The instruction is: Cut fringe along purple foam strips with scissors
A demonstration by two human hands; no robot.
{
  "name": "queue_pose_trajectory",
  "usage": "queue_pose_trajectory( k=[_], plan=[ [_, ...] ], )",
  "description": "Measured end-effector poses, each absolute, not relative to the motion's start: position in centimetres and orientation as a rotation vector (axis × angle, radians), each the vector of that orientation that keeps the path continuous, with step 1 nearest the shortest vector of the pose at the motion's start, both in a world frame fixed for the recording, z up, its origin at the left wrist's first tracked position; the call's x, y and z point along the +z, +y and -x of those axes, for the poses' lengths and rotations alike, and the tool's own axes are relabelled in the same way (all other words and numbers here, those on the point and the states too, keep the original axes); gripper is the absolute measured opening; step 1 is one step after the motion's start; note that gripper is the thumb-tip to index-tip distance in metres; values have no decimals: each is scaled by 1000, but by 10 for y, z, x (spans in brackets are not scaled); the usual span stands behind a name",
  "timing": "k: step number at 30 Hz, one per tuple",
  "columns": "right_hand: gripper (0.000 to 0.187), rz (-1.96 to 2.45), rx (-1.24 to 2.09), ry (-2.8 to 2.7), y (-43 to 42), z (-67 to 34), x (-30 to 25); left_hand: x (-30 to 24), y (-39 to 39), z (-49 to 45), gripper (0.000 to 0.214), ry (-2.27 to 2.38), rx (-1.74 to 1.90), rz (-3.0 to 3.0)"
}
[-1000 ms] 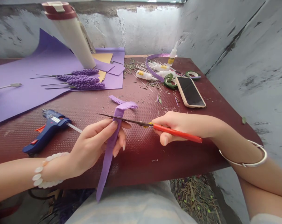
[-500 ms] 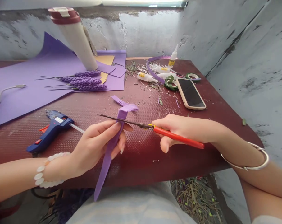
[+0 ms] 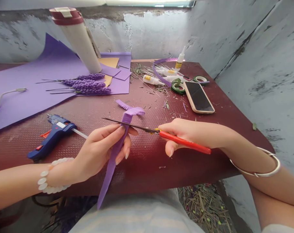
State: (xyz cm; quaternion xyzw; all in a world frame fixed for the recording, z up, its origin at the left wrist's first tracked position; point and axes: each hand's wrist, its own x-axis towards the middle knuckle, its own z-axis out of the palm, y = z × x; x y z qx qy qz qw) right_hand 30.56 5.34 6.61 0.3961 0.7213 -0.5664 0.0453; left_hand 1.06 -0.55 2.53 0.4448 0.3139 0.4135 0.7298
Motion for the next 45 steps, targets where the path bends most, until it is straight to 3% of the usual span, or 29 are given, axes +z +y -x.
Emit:
queue_pose_trajectory(
  k=[15, 24, 29, 33, 45],
  plan=[
    [40, -1217, -1620, 2283, 56, -306, 62, 27, -5, -12, 46, 737, 900, -1014],
    [37, -1338, -1294, 2440, 52, -303, 72, 25, -5, -13, 39, 803, 1022, -1083],
    [58, -1346, -1130, 2536, 54, -302, 69, 25, -4, -14, 35, 817, 1079, -1071],
    [74, -1423, -1017, 2562, 51, -294, 68, 26, -4, -14, 48, 874, 1034, -1152],
    [86, -1456, -897, 2726, 48, -288, 58, 30, -5, -16, 51, 887, 988, -1232]
  ],
)
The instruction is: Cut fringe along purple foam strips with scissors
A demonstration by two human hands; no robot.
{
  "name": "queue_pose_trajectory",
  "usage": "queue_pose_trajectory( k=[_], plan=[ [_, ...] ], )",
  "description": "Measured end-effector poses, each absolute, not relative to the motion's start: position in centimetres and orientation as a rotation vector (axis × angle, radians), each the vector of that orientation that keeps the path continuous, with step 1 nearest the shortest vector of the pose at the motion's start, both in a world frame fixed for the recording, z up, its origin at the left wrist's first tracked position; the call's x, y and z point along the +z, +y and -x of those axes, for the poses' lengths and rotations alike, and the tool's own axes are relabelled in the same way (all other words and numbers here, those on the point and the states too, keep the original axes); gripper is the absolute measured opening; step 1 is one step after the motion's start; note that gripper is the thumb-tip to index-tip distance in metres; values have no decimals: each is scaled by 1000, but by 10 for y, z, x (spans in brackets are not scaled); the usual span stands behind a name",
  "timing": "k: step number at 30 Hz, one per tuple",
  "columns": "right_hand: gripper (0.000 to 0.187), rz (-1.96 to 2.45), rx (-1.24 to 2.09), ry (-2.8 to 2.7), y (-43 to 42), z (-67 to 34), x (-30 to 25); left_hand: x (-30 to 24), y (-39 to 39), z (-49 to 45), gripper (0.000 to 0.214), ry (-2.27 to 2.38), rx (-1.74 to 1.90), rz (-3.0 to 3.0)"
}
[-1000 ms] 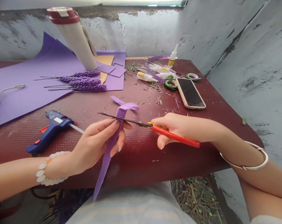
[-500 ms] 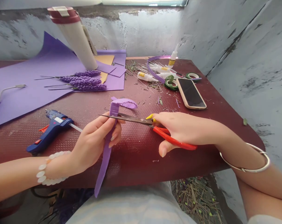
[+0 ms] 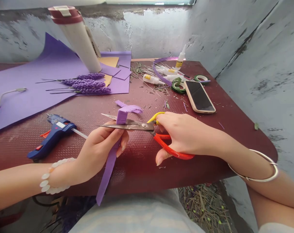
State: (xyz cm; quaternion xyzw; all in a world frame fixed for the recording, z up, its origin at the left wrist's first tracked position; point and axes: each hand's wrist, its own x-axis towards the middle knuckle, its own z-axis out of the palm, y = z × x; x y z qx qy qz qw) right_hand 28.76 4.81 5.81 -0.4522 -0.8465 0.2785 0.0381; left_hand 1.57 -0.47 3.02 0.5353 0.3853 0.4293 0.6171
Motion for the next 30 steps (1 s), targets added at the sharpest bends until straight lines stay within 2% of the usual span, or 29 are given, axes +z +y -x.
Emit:
queue_pose_trajectory(
  k=[10, 19, 27, 30],
  plan=[
    [85, 1440, 842, -2603, 44, -284, 58, 24, -2, -13, 43, 830, 1008, -1256],
    [84, 1346, 525, -2675, 44, -297, 38, 23, -2, -13, 45, 852, 1010, -1266],
    [91, 1354, 435, -2694, 45, -300, 32, 23, -1, -11, 48, 897, 979, -1356],
    [85, 1371, 428, -2717, 45, -299, 32, 22, 0, -11, 48, 886, 960, -1344]
  ],
)
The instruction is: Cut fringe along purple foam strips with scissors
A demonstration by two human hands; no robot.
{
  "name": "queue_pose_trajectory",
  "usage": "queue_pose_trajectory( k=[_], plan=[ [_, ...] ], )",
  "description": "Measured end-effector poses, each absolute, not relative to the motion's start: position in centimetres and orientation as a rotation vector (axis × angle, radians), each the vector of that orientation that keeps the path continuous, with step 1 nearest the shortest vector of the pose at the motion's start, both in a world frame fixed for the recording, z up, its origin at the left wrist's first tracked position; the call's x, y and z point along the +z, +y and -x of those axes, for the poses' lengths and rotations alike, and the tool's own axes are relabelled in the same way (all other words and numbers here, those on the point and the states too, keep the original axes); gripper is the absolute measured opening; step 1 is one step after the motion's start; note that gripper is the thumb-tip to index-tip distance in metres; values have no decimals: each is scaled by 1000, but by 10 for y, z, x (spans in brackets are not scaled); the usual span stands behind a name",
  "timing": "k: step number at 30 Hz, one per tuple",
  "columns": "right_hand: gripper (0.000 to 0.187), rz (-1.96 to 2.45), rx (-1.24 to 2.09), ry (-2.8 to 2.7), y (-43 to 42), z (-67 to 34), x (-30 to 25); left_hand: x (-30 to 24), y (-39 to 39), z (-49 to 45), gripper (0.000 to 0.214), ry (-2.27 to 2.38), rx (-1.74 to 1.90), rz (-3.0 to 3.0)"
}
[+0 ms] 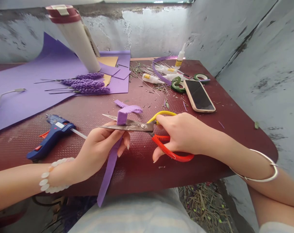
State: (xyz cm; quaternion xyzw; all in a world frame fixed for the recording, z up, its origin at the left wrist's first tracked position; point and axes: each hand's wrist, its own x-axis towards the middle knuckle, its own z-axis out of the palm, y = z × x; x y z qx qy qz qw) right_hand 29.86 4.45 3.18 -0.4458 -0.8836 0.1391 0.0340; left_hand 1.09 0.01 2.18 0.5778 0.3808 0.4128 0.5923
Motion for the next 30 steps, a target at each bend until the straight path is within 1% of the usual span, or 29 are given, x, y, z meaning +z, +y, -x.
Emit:
queue_pose_trajectory(
  k=[3, 13, 21, 24, 27, 30],
  plan=[
    [80, 1385, 460, -2712, 45, -298, 33, 21, 1, -11, 49, 880, 951, -1333],
    [80, 1382, 606, -2712, 47, -302, 34, 22, 0, -11, 48, 854, 958, -1282],
    [75, 1368, 760, -2667, 49, -305, 39, 22, 1, -13, 45, 822, 980, -1212],
    [66, 1380, 950, -2615, 48, -301, 48, 23, 0, -13, 42, 810, 976, -1190],
    [48, 1377, 1295, -2549, 47, -298, 59, 24, -2, -14, 39, 780, 979, -1141],
    [39, 1370, 1606, -2462, 49, -302, 64, 25, -5, -13, 40, 738, 963, -1093]
  ],
)
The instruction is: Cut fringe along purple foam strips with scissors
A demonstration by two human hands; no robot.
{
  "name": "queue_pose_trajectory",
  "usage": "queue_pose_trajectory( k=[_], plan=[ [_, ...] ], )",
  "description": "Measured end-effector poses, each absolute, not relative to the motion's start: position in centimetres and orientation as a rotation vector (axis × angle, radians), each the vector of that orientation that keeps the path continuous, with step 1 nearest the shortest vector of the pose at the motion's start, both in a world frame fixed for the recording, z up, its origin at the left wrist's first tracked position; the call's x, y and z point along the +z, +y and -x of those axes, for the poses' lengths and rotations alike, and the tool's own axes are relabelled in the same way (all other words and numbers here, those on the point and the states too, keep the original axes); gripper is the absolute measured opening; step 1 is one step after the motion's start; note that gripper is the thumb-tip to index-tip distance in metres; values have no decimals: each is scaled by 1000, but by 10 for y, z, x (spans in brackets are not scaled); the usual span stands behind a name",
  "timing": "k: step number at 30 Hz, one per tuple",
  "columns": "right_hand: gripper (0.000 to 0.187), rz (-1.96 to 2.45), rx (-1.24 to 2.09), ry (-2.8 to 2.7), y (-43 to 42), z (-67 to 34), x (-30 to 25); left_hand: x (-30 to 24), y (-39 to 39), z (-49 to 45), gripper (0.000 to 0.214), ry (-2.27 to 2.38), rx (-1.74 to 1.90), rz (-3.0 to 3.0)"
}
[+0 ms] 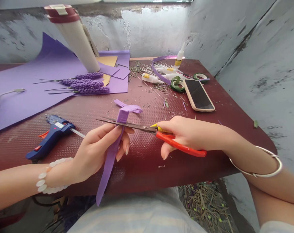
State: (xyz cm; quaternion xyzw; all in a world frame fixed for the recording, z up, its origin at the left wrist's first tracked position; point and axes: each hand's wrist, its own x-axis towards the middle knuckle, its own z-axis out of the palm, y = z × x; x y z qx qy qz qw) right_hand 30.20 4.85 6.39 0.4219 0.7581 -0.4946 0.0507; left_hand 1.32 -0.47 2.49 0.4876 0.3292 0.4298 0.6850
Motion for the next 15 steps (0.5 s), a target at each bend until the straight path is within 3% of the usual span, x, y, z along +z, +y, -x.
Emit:
queue_pose_trajectory(
  k=[4, 9, 15],
  plan=[
    [43, -1217, -1595, 2305, 51, -308, 63, 27, -6, -13, 50, 751, 918, -1081],
    [49, -1360, -1443, 2188, 44, -300, 71, 32, -7, -12, 51, 733, 843, -1070],
    [55, -1282, -1603, 2267, 40, -291, 75, 35, -7, -11, 52, 703, 867, -1035]
  ],
)
